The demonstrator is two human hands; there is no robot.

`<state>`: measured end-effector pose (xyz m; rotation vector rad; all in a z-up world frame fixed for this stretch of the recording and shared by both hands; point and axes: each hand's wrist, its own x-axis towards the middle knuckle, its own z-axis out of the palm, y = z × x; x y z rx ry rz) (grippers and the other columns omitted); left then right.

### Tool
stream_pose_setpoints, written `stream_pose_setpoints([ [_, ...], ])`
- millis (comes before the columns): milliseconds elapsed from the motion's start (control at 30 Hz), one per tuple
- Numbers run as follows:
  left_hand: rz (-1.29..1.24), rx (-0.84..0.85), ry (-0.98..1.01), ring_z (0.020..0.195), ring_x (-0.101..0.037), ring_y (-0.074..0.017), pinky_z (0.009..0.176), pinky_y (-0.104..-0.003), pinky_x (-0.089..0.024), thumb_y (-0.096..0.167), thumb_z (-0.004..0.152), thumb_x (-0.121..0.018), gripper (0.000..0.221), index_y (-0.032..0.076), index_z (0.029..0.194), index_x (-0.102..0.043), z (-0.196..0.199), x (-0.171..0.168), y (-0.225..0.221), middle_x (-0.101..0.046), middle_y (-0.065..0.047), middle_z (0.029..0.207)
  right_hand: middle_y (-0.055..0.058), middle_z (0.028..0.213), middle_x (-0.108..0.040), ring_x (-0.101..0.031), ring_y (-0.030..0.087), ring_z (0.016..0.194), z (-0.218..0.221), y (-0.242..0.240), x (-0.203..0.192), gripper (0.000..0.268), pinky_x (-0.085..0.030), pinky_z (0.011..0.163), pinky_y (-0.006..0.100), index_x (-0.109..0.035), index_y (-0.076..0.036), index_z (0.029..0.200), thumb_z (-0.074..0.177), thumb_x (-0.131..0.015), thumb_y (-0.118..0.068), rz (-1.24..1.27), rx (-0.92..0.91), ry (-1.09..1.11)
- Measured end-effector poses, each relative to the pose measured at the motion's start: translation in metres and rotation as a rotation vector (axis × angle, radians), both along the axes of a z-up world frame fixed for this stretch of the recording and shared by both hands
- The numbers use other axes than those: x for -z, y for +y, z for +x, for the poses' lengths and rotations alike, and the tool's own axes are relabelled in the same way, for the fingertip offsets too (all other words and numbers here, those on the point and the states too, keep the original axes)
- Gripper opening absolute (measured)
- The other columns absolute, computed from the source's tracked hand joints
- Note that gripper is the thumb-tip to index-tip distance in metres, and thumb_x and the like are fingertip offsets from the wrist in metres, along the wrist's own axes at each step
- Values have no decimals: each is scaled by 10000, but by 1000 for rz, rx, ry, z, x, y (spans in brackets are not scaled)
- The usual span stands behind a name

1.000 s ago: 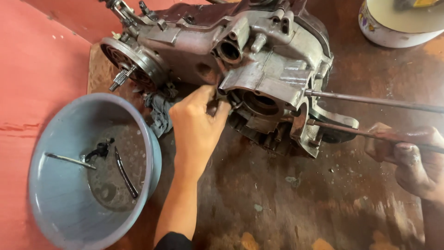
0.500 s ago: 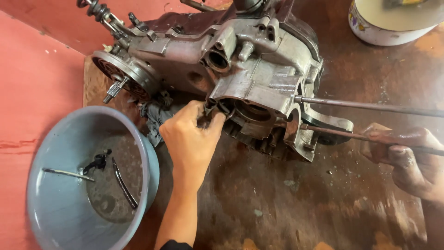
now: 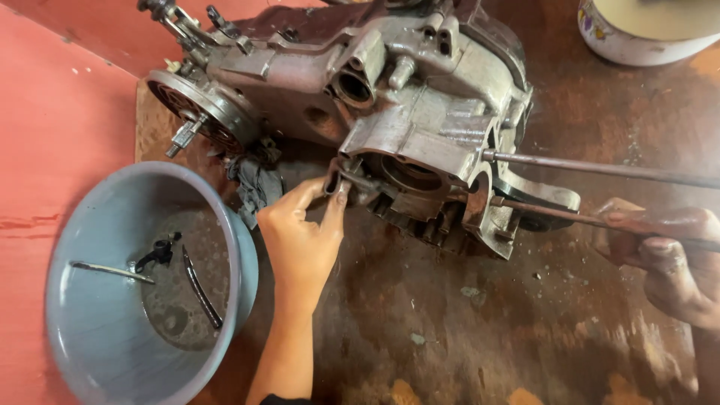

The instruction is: Cleaning a disassembled motorcycle engine casing using a cloth and cleaning solution.

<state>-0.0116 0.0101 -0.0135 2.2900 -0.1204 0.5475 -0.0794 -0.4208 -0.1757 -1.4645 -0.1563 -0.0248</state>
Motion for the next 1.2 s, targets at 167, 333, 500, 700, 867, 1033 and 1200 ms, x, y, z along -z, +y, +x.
stream_pose_setpoints([
  [167, -44, -45, -87, 793, -767, -189, 697, -278, -566, 57, 853, -825, 221, -29, 1042, -751, 3, 22, -16, -774, -153, 953, 92, 984, -574, -550, 215, 812, -12, -50, 95, 568, -480, 765, 390, -577, -81, 1388, 1076, -473, -543, 51, -86, 123],
  [333, -45, -91, -187, 755, -738, -236, 706, -305, -551, 54, 863, -833, 173, -31, 980, -738, 10, 30, -18, -758, -158, 885, 41, 847, -464, -443, 205, 789, 1, -25, 54, 610, -415, 714, 357, -546, -93, 1328, 1060, -414, -624, -2, -136, 5],
  [500, -29, 44, -109, 789, -781, -232, 729, -306, -575, 67, 832, -789, 191, -10, 994, -722, 8, 12, -12, -764, -141, 897, 54, 843, -449, -429, 176, 744, 2, -30, 56, 584, -382, 653, 275, -542, -110, 859, 1126, -419, -614, -66, -158, -33],
  [700, -41, -12, -78, 741, -736, -227, 693, -301, -546, 71, 904, -788, 166, -18, 1034, -740, 14, 29, -17, -753, -163, 883, 21, 737, -497, -499, 196, 744, 7, 13, -9, 562, -465, 700, 331, -585, -21, 1335, 1065, -516, -509, -69, -71, -142],
  [867, -99, 2, 19, 720, -726, -125, 666, -289, -541, 68, 866, -789, 174, -28, 1004, -746, 12, 17, -19, -774, -146, 860, 5, 726, -489, -481, 148, 746, -4, -20, 58, 488, -449, 767, 319, -615, -39, 1369, 1143, -481, -450, -1, -81, -81],
  [1033, -159, -46, 100, 664, -602, -77, 558, -266, -478, 73, 884, -795, 184, -9, 1049, -784, 4, 13, -14, -797, -117, 821, 31, 712, -534, -502, 166, 685, 5, 17, -34, 465, -436, 666, 298, -688, -2, 1258, 1048, -588, -404, -70, -35, -126],
  [1200, -415, -2, 8, 723, -700, -69, 692, -240, -582, 41, 938, -764, 201, 19, 1138, -768, -2, -26, -6, -755, -92, 829, -13, 679, -528, -518, 171, 795, 15, 19, -54, 401, -443, 690, 295, -703, -53, 984, 1067, -558, -417, -164, -180, -140],
])
